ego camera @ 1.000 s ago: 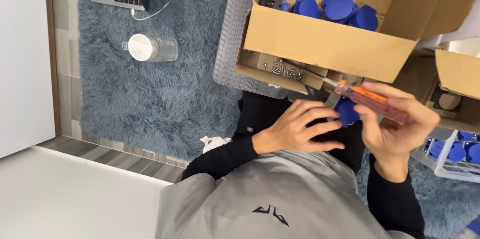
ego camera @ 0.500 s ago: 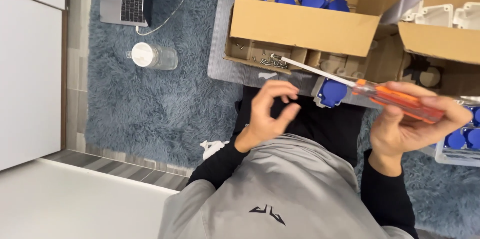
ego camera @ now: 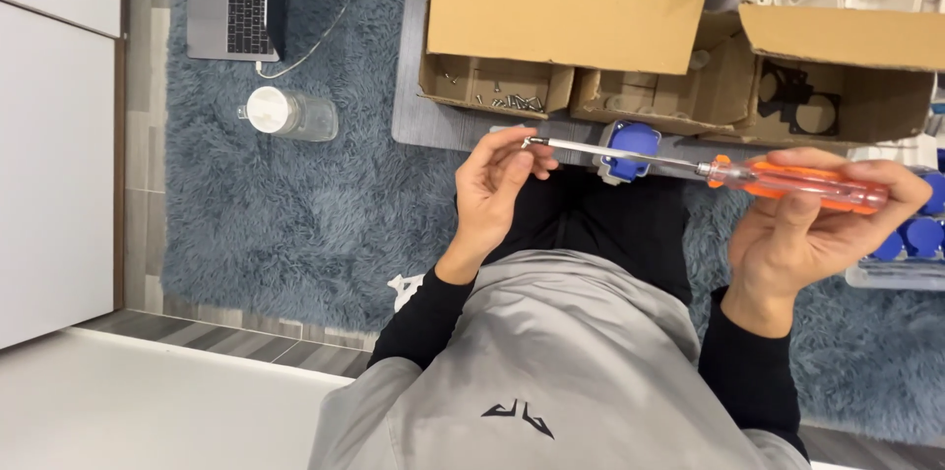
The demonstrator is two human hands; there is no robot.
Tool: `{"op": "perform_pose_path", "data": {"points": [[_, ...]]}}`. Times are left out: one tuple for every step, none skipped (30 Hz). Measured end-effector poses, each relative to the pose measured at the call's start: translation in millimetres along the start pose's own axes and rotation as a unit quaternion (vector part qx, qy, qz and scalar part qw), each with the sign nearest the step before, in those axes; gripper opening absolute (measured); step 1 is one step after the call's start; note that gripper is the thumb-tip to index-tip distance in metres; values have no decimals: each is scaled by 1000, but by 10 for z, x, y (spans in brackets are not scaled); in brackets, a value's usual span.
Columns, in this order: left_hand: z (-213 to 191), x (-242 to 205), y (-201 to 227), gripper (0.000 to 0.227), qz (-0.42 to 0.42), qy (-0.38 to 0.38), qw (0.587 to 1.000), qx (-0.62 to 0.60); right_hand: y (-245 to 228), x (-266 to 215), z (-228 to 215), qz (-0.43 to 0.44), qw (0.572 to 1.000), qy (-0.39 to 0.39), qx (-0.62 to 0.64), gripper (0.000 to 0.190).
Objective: Assembling electrical socket components using a screwdriver
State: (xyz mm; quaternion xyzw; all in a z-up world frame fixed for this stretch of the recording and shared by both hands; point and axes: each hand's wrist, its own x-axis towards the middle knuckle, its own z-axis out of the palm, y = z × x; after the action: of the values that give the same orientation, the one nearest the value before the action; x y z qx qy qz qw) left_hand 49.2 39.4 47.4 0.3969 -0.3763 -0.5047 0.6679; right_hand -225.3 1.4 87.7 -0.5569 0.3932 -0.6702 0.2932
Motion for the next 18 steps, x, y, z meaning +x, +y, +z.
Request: {"op": "perform_pose_path", "data": {"points": [[2, -19, -28, 25, -1, -2, 1000, -1, -1, -17, -34, 0, 1000, 1, -2, 43], [5, -37, -56, 22, -4, 5, 1000, 0, -1, -32, -68, 8, 1000, 2, 5, 44], [11, -45, -87, 19, -6, 12, 1000, 1, 3, -40, -102, 14, 1000, 3, 13, 45], [17, -49, -76, 19, -6, 10, 1000, 0, 10, -25, -130, 13, 1000, 5, 11, 45], [24, -62, -64, 18, -8, 1, 1000, 10, 8, -17, -163, 1, 1000, -1, -1, 47], [33, -73, -54, 16, -10, -8, 1000, 20, 7, -9, -198, -10, 1000, -7, -12, 48], [42, -77, -57, 16, -12, -11, 1000, 19, 25, 5, -236, -10, 1000, -4, -15, 48], [51, -82, -61, 16, -8, -18, 999, 38, 42, 17, -276, -18, 1000, -13, 4, 50], [61, -100, -62, 15, -4, -26, 998, 57, 41, 15, -322, -26, 999, -21, 22, 52], [69, -130, -45, 15, -7, -30, 998, 54, 32, 9, -388, -26, 999, -17, 17, 52], [79, -135, -26, 13, 3, -39, 996, 85, 34, 25, -446, -35, 999, -36, 21, 53], [89, -136, -5, 11, 14, -48, 992, 117, 33, 44, -503, -43, 997, -54, 25, 54], [105, -128, -9, 11, 15, -52, 992, 114, 14, 58, -518, -46, 997, -52, 22, 54], [120, -120, -12, 11, 35, -65, 988, 134, -4, 72, -530, -49, 997, -57, 32, 60], [129, -124, -6, 10, 54, -78, 983, 154, -34, 72, -540, -52, 996, -61, 41, 66], [169, -111, 15, 10, 54, -82, 983, 152, -39, 78, -588, -54, 996, -58, 38, 66], [204, -102, 36, 10, 76, -93, 977, 177, -40, 73, -634, -55, 995, -69, 52, 69], [239, -92, 55, 10, 98, -103, 969, 202, -39, 70, -679, -55, 993, -79, 66, 75]]}}
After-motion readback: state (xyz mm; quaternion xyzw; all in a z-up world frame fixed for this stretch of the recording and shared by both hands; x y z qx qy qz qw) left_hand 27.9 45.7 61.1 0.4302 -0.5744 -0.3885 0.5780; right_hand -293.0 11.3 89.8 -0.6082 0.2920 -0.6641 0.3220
